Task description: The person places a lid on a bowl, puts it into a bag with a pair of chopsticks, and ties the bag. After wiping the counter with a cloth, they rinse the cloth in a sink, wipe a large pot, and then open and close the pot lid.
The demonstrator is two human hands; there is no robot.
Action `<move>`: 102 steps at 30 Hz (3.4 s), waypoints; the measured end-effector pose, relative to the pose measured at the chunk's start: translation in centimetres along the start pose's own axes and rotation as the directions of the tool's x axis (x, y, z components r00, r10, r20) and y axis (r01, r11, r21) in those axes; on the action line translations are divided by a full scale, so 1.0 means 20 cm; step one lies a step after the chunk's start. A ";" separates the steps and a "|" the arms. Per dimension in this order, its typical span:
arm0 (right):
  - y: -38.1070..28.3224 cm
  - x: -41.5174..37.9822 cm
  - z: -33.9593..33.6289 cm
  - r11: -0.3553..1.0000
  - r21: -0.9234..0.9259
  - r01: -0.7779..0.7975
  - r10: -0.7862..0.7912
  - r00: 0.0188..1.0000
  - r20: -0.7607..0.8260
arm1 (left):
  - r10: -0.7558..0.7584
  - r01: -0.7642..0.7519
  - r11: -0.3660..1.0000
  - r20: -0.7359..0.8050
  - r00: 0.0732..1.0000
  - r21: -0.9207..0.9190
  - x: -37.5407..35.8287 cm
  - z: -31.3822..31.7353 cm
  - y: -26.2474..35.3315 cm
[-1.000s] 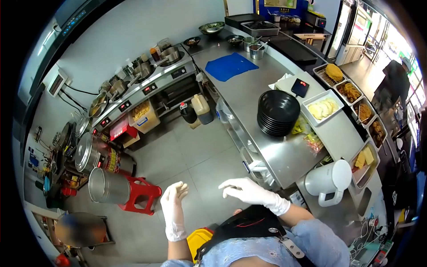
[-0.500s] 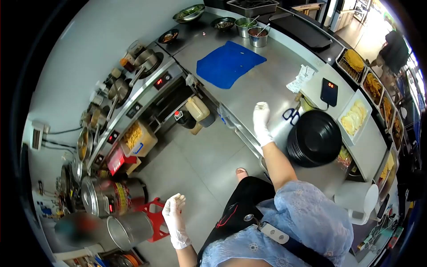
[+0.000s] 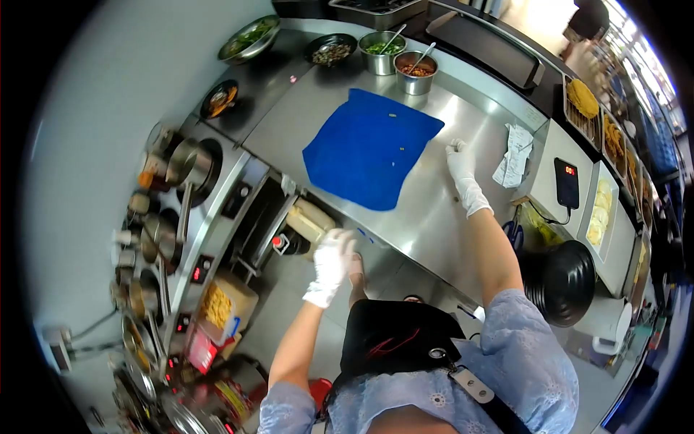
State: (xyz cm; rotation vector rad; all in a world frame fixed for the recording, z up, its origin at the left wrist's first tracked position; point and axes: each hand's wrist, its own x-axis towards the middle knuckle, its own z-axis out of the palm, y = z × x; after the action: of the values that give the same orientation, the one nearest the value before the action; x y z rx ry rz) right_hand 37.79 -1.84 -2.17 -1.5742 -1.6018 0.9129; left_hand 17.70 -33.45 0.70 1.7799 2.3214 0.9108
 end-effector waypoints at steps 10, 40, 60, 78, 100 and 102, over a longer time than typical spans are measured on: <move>-0.27 0.40 0.47 0.736 -0.677 0.018 0.017 0.999 0.046 | 0.266 -0.282 0.959 0.270 0.925 0.021 0.63 0.38 -0.30; -1.01 0.65 1.94 0.477 0.136 0.868 -0.758 0.328 0.563 | -0.158 0.121 0.976 -0.205 0.966 -0.180 1.60 -0.04 -1.43; -0.28 0.90 0.75 0.466 -0.214 0.858 -0.581 0.480 0.657 | 0.263 -0.269 0.963 0.129 0.956 0.029 1.44 0.63 -0.53; -0.23 0.97 0.92 0.282 -0.452 0.846 -0.648 0.516 0.561 | 0.251 -0.252 0.968 0.076 0.965 0.008 1.77 0.72 -0.51; 0.21 0.08 -0.35 0.625 -0.680 0.384 -0.137 0.911 0.389 | 0.379 -0.361 0.924 0.418 0.826 -0.123 1.00 0.93 0.46; 0.20 -0.10 -0.36 0.696 -0.679 0.232 -0.048 0.959 0.278 | 0.364 -0.343 0.930 0.481 0.798 -0.135 0.97 0.87 0.48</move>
State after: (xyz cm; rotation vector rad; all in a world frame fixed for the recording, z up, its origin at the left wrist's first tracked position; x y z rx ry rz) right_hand 46.05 -3.64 -1.91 -1.8359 -2.4148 0.4037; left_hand 26.77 -7.54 -3.23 2.1578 1.6689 0.4347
